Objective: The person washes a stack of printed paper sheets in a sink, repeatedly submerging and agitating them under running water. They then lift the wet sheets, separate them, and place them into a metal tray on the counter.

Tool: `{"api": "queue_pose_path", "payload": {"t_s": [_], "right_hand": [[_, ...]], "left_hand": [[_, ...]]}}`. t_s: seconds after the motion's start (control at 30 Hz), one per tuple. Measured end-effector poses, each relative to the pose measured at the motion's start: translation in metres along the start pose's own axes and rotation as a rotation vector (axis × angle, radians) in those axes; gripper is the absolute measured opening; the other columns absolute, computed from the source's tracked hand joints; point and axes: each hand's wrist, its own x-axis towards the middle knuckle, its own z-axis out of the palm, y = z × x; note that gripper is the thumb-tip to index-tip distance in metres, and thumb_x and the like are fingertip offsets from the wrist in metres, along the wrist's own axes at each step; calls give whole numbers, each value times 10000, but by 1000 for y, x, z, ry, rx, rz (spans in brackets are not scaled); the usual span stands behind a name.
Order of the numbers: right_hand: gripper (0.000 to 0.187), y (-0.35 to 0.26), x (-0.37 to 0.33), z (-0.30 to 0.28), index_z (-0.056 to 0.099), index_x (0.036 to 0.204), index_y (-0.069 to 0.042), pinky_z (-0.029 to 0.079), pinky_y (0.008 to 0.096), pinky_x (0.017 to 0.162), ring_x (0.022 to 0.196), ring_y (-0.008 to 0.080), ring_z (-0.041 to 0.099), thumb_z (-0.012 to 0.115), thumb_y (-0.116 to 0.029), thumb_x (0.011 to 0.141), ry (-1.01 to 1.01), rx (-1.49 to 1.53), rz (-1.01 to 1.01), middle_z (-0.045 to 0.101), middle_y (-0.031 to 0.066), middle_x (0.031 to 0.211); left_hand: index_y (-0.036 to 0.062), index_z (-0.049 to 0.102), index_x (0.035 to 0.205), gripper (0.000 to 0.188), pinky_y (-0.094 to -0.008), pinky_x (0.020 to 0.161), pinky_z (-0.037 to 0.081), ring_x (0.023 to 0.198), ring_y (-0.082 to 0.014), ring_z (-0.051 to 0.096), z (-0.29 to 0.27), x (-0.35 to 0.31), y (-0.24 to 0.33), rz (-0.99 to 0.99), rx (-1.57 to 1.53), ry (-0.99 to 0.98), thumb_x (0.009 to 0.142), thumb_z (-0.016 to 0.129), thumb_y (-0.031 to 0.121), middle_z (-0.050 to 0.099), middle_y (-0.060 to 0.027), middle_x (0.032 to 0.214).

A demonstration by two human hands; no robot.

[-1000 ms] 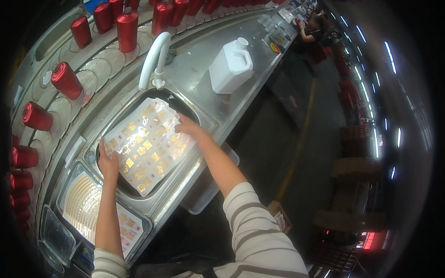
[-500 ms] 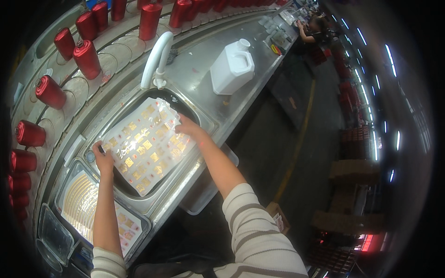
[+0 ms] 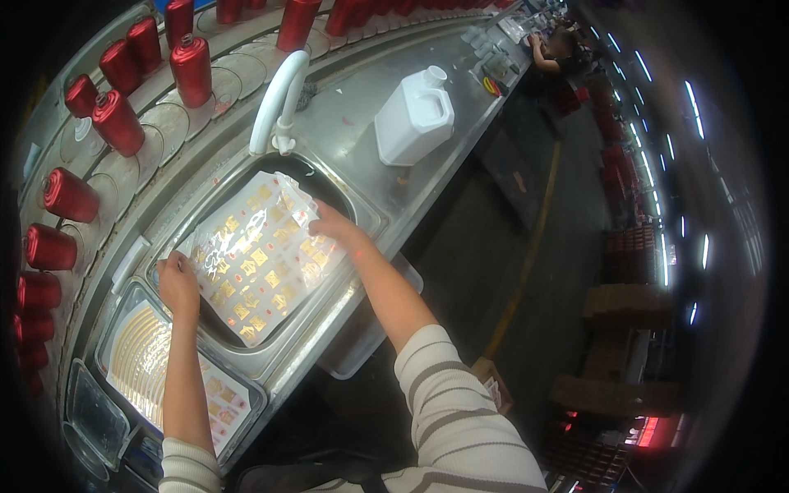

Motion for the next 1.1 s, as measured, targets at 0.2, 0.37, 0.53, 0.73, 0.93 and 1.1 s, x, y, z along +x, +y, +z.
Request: {"api": "queue_pose_path", "payload": {"t_s": [0.2,0.37,0.53,0.73,0.93,1.1], "right_hand": [[751,1,-1,2,400,1359,-54,449,322,919,1080,204,549,605,43,643,-8,18,1,562,89,1187],[698,-8,1,15,430,1326,-47,463,331,914,1051,187,560,595,22,651,-62,75,-82,589,78,1144],[701,-9,-22,15,409,1351,-52,493,355,896,1047,228,589,565,44,674,-42,191,-11,588,113,1159],[722,-24,-21,33,362,1387,-65,469,347,926,1106,234,555,541,49,697,7,70,108,542,116,1234],[727,-24,-22,27,357,1389,-65,469,351,921,1083,237,561,533,56,694,2,78,86,546,116,1217],[710,-19,-21,24,370,1376,-61,475,355,914,1074,237,566,537,59,696,0,93,81,558,117,1197]], "left_hand": [[112,616,851,58,-435,629,486,748,-333,623,-9,-12,18,86,-30,75,820,568,105,614,-114,918],[78,604,813,67,-473,606,475,669,-371,624,-3,-21,23,162,-94,101,793,541,72,650,-159,766],[80,575,888,123,-506,660,473,771,-410,623,3,-44,55,81,-198,-81,821,473,92,645,-189,829],[46,534,873,89,-478,597,480,694,-374,630,7,-63,65,77,-213,-136,791,500,52,626,-163,818],[40,532,852,84,-465,581,477,664,-361,620,16,-80,88,114,-298,-108,769,542,53,615,-156,797],[44,543,855,91,-466,595,475,676,-370,614,18,-93,96,109,-383,-144,771,568,68,616,-157,792]]}}
